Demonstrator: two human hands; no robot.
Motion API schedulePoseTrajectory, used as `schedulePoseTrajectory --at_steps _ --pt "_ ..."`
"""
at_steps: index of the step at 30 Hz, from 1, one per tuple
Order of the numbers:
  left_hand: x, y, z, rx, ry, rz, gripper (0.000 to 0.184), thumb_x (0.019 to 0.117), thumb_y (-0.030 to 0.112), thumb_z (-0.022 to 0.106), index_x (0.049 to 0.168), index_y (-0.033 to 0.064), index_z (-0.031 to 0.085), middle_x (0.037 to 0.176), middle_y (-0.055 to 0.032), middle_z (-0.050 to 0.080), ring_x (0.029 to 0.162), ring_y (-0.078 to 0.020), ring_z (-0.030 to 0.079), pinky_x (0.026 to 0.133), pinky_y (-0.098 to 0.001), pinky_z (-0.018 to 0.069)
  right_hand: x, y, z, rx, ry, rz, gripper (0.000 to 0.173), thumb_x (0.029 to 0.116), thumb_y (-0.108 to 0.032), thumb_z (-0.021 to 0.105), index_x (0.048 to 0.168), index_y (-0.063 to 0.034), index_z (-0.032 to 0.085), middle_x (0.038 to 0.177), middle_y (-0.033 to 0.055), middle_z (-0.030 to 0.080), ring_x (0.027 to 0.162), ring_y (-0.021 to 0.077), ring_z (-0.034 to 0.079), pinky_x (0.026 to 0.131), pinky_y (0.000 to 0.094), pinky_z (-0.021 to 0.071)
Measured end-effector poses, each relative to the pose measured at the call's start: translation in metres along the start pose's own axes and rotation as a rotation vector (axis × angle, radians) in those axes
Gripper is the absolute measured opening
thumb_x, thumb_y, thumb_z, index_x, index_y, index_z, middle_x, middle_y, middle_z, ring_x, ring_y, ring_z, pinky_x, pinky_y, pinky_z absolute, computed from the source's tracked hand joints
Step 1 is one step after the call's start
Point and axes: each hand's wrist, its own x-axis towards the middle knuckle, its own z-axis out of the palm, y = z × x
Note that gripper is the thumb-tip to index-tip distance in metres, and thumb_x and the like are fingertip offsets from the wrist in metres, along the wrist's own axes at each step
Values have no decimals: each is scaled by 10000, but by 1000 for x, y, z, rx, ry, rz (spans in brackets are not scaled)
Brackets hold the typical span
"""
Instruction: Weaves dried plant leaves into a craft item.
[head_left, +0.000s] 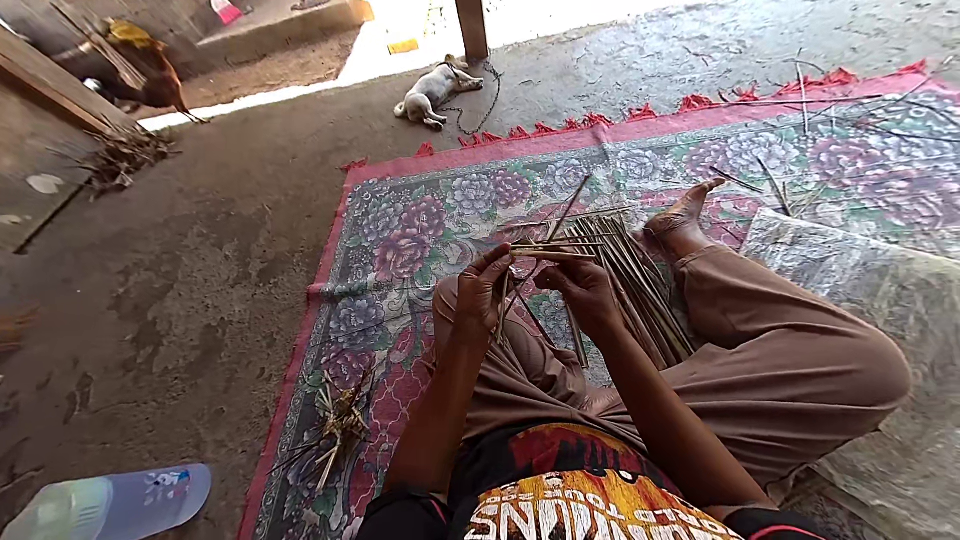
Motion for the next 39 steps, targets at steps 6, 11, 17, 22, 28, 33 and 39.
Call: schedulePoseTrajectory --at_steps 6,11,17,22,28,33,39 --pt "7 -26 -4 529 -32 384 163 936 9 703 1095 17 738 959 -38 741 718 -30 649 672 -195 548 -7 5 -1 25 -109 -35 191 927 86 644 1086 10 719 1046 27 745 908 91 718 866 291 609" --pt "2 -16 -10 948 -148 509 124 946 84 696 1043 102 771 906 -38 721 704 -125 627 675 -349 529 -7 -4 5 -51 -9 -91 208 971 65 593 1160 47 677 1173 82 724 889 98 732 844 297 625" --pt "-1 -14 -14 1137 -296 535 143 902 120 749 1039 108 790 961 -43 739 804 -170 663 741 -422 531 -4 -22 -1 -114 43 148 159 1007 15 575 1133 48 666 989 89 732 779 94 724 774 277 628" --pt "-5 -25 -5 1299 -263 617 76 874 123 773 940 99 802 907 -83 746 834 -265 683 751 -513 518 -5 -28 -4 -217 29 161 111 985 16 616 1071 39 684 893 74 717 700 74 692 712 256 614" --pt "-3 -15 -11 764 -424 95 50 947 59 700 950 17 728 783 -25 672 644 -53 585 624 -219 508 -2 -29 -20 -342 -124 165 93 954 10 646 1043 2 675 770 53 672 544 63 575 535 228 523" --pt "-3 -12 -11 535 -387 -86 73 957 12 659 912 19 717 764 -6 674 652 -34 601 638 -193 517 -2 -20 -15 -463 -122 96 85 921 6 678 1001 -19 693 801 43 686 584 71 581 557 266 508" --pt "-3 -21 -3 719 -399 164 38 905 17 735 938 -1 728 777 -27 683 651 -51 601 638 -230 524 -1 -8 -20 -571 -29 93 74 942 -83 673 997 -45 705 684 27 615 548 101 545 556 328 502"
